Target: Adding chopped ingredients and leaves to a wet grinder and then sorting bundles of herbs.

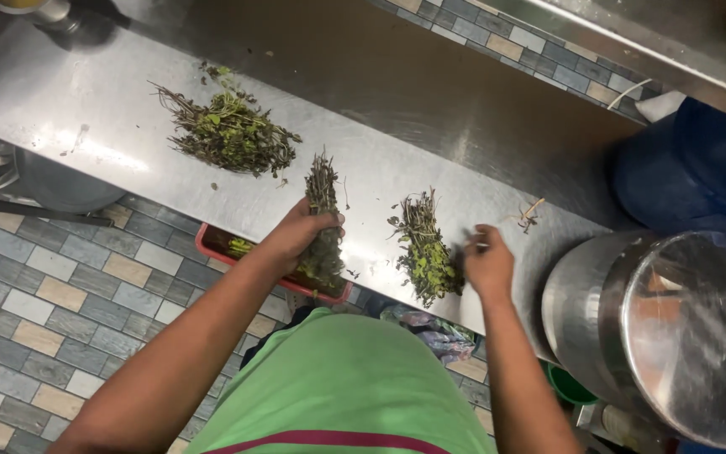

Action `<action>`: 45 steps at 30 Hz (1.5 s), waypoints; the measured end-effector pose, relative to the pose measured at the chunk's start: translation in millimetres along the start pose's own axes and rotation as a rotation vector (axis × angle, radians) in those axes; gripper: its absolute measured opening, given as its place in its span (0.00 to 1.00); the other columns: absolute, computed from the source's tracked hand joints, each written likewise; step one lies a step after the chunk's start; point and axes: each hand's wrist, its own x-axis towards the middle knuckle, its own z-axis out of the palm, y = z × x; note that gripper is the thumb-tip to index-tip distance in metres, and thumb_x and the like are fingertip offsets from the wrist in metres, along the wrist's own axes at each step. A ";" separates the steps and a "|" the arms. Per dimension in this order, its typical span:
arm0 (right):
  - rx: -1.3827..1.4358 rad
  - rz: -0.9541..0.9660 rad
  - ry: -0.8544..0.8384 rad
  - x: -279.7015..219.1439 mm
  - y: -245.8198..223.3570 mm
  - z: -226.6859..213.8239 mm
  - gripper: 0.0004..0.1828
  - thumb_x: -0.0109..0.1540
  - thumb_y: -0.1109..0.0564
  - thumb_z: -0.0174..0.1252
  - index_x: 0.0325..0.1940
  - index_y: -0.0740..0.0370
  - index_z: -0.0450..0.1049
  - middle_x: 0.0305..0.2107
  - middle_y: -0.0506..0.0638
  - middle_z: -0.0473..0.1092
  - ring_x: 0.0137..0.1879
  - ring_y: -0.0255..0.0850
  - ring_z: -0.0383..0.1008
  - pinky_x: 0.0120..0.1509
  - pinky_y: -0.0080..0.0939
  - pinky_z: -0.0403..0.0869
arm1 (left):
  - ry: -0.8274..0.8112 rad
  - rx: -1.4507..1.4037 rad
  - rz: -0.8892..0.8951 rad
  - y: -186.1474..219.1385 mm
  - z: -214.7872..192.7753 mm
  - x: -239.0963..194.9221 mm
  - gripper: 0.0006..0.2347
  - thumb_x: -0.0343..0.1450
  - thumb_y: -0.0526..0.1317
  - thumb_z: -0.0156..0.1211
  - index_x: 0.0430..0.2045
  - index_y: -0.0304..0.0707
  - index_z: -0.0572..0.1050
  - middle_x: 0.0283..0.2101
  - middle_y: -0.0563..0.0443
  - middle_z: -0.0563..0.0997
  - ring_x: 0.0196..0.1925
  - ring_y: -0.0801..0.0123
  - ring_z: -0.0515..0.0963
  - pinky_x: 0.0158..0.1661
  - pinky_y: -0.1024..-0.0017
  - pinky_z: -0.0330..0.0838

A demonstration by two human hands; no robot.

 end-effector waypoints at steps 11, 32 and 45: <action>-0.040 -0.138 -0.186 -31.8 -51.7 9.8 0.20 0.60 0.55 0.64 0.55 0.61 0.74 0.45 0.57 0.77 0.49 0.48 0.80 0.55 0.46 0.75 | -0.048 -0.023 -0.021 -45.8 8.4 71.0 0.33 0.66 0.35 0.67 0.65 0.27 0.59 0.51 0.36 0.80 0.52 0.54 0.81 0.52 0.59 0.77; 0.108 -0.084 -0.309 -31.7 -74.9 60.5 0.19 0.61 0.55 0.59 0.56 0.59 0.78 0.44 0.56 0.81 0.48 0.45 0.82 0.55 0.42 0.77 | 0.071 0.436 0.069 -80.8 13.5 81.8 0.17 0.72 0.39 0.60 0.56 0.37 0.72 0.43 0.49 0.83 0.39 0.72 0.80 0.37 0.72 0.76; 0.775 0.262 -0.586 3.1 -55.4 133.7 0.22 0.64 0.63 0.56 0.63 0.67 0.71 0.48 0.56 0.77 0.50 0.43 0.76 0.55 0.42 0.75 | 0.019 0.244 -0.003 -71.7 10.1 89.5 0.23 0.69 0.38 0.64 0.60 0.37 0.69 0.42 0.49 0.82 0.40 0.70 0.79 0.36 0.70 0.74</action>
